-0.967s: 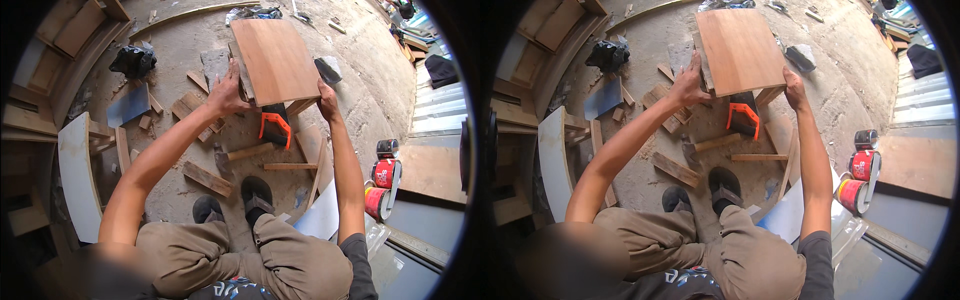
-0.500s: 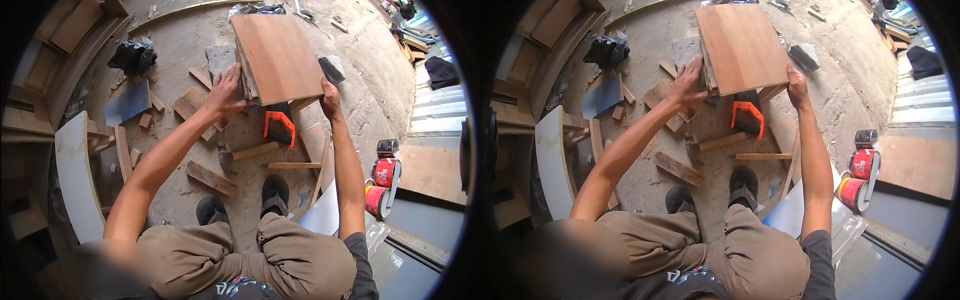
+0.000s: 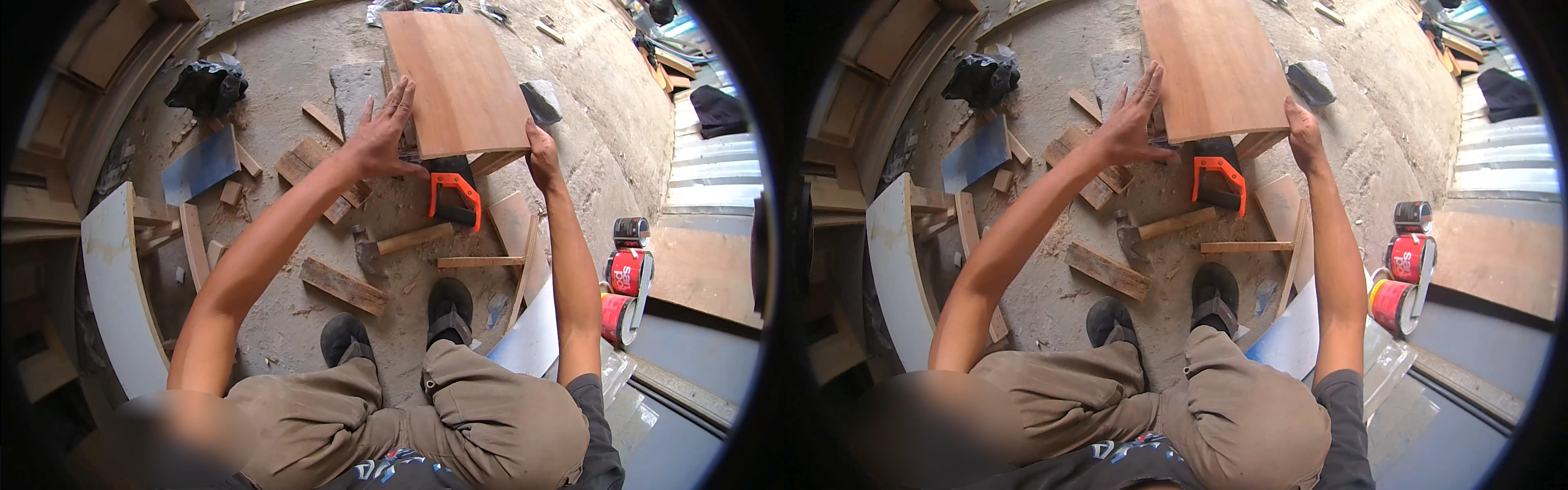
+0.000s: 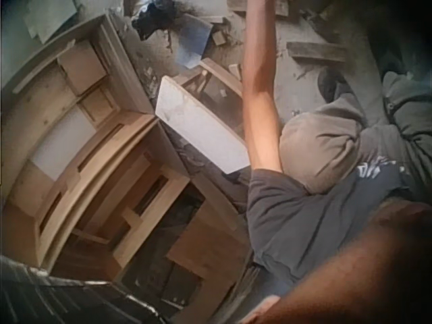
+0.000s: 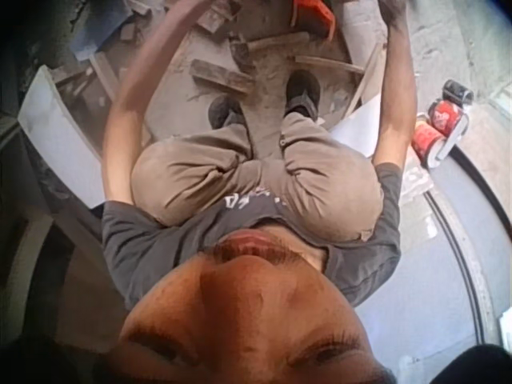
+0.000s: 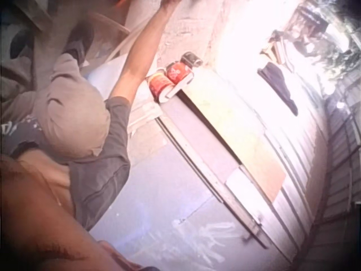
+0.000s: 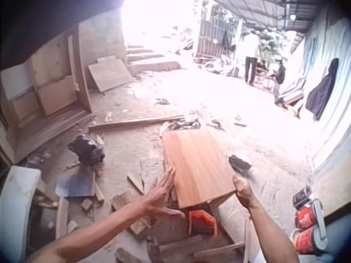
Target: The person sits on the floor and assembles a wooden structure by fitting small wooden blocks into a larger board. They use a hammer to tap the pieces into place and a clamp to hold the assembly together.
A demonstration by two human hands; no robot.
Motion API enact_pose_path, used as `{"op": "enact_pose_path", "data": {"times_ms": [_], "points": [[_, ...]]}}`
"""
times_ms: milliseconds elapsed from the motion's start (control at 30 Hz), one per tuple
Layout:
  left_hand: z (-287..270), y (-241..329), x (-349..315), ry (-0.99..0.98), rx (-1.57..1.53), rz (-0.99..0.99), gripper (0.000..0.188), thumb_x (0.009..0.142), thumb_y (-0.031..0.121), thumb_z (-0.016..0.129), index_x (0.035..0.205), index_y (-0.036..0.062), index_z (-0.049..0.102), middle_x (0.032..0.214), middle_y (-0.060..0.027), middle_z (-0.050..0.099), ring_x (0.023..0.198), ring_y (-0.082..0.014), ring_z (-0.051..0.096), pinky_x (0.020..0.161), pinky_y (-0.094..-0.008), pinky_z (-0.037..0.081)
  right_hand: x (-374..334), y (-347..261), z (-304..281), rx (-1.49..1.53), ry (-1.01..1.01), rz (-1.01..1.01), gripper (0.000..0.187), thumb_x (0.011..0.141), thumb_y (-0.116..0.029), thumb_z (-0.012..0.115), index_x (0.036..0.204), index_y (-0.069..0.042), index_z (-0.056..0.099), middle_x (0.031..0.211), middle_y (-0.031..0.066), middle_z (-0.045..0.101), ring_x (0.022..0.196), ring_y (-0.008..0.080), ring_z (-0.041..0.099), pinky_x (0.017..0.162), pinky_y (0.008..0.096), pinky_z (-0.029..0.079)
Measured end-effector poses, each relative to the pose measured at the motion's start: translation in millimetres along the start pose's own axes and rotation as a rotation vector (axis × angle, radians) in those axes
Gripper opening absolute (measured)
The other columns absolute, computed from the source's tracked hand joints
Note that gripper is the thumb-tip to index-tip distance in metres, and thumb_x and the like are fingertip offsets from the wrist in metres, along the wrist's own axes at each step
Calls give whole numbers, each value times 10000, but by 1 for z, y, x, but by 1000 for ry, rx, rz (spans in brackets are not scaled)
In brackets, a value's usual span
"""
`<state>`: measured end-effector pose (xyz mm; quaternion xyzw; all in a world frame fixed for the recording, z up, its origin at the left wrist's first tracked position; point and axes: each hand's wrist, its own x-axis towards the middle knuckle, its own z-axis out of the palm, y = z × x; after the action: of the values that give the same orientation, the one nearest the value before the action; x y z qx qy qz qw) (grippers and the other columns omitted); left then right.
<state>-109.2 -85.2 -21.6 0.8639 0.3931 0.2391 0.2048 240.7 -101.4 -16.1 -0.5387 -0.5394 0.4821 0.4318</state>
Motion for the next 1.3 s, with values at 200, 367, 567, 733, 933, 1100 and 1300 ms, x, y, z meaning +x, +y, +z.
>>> {"op": "enact_pose_path", "data": {"times_ms": [200,367,567,733,933,1100,1300], "points": [[24,-4,0,226,-10,6,1261,703,142,847,1588,0,-40,1644,-268,96,1526,-405,144,1210,-514,254,-10,1,-2,-66,-41,-67,582,1091,-430,382,1289,81,577,1235,125,665,1127,169,619,994,288,456],[27,-3,3,283,-25,65,1235,709,102,839,1581,-19,-28,1630,-287,118,1509,-421,188,1214,-433,285,-30,4,-6,80,-73,-22,559,1097,-397,376,1283,93,571,1234,142,665,1124,173,629,979,288,472],[26,-7,4,271,-19,52,1220,723,150,844,1588,-1,-2,1641,-261,113,1512,-404,193,1212,-471,282,-43,11,-1,143,9,-20,487,1092,-339,413,1278,71,598,1263,111,657,1162,157,603,1016,290,444],[4,-7,2,47,110,-69,1352,670,506,881,1613,100,2,1684,-145,7,1550,-319,89,1236,-578,107,-38,17,1,179,48,-32,562,1075,-404,418,1325,77,566,1300,125,635,1217,179,567,1074,299,390],[-30,7,-4,-68,1,118,1413,579,724,833,1620,177,50,1682,-133,40,1552,-299,46,1251,-561,69,-45,23,6,187,185,-103,636,1018,-489,516,1324,66,566,1271,132,641,1197,193,569,1065,296,381],[-11,30,-7,-164,108,62,1223,728,748,720,1606,104,163,1675,-155,98,1551,-325,52,1239,-559,103,-43,34,2,174,276,-112,496,971,-369,643,1237,48,608,1132,92,684,1026,137,619,933,270,458],[-8,22,-10,-87,89,148,1181,763,738,698,1595,67,194,1671,-172,107,1551,-330,62,1231,-555,137,-50,13,10,150,291,-117,497,964,-362,648,1232,55,612,1133,99,685,1028,127,622,925,259,460]]}}
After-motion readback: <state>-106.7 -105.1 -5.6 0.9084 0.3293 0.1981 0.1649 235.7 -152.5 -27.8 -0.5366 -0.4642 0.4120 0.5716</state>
